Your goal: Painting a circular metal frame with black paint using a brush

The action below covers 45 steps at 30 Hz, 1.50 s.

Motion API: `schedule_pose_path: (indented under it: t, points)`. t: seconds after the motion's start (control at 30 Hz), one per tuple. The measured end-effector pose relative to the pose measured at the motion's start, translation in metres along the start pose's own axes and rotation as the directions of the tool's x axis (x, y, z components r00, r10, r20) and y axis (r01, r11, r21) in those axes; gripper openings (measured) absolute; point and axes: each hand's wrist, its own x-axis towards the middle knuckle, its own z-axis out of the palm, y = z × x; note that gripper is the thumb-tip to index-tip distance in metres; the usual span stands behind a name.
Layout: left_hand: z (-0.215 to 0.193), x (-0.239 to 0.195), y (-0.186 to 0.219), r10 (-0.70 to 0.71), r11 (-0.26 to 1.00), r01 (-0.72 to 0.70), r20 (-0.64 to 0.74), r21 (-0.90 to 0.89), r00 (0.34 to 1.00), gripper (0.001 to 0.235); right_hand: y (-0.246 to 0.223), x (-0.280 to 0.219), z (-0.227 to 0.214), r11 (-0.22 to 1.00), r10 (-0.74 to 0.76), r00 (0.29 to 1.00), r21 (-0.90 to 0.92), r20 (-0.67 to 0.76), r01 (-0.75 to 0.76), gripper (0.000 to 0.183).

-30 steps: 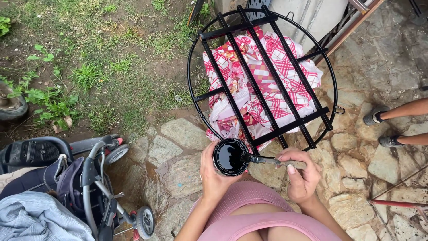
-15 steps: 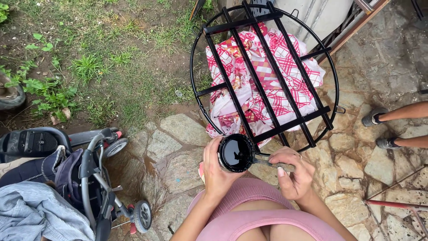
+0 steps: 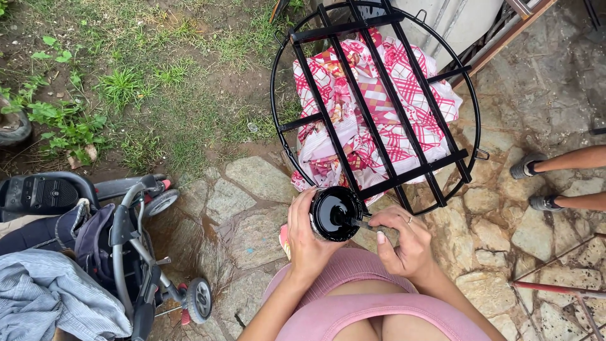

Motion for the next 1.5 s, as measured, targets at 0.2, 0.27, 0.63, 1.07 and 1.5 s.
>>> schedule_pose_path:
  t: [0.2, 0.27, 0.63, 1.07, 1.5]
  points:
    - [-0.003, 0.000, -0.002, 0.010, 1.000, -0.010, -0.010, 0.005, 1.000, 0.096, 0.014, -0.020, 0.005, 0.997, 0.077, 0.993, 0.038, -0.094, -0.074, 0.026]
    - [-0.003, -0.001, -0.004, 0.008, 1.000, -0.008, -0.006, 0.006, 1.000, 0.097, 0.016, -0.022, 0.004, 0.988, 0.140, 0.982, 0.077, -0.129, -0.131, 0.028]
    - [-0.001, -0.002, -0.002, 0.012, 0.997, -0.013, -0.005, -0.070, 1.000, 0.102, 0.037, -0.031, 0.013, 0.942, 0.262, 0.947, 0.261, -0.184, -0.210, 0.024]
    - [0.002, -0.006, -0.005, -0.007, 0.995, 0.009, 0.022, -0.095, 1.000, 0.103, 0.023, -0.012, 0.019, 0.661, 0.705, 0.662, 0.575, -0.255, -0.482, 0.015]
    - [0.003, -0.008, -0.011, -0.060, 0.990, 0.070, 0.076, -0.125, 0.995, 0.107, 0.072, -0.040, 0.043, -0.323, 0.902, 0.122, 0.834, 0.414, -0.448, 0.016]
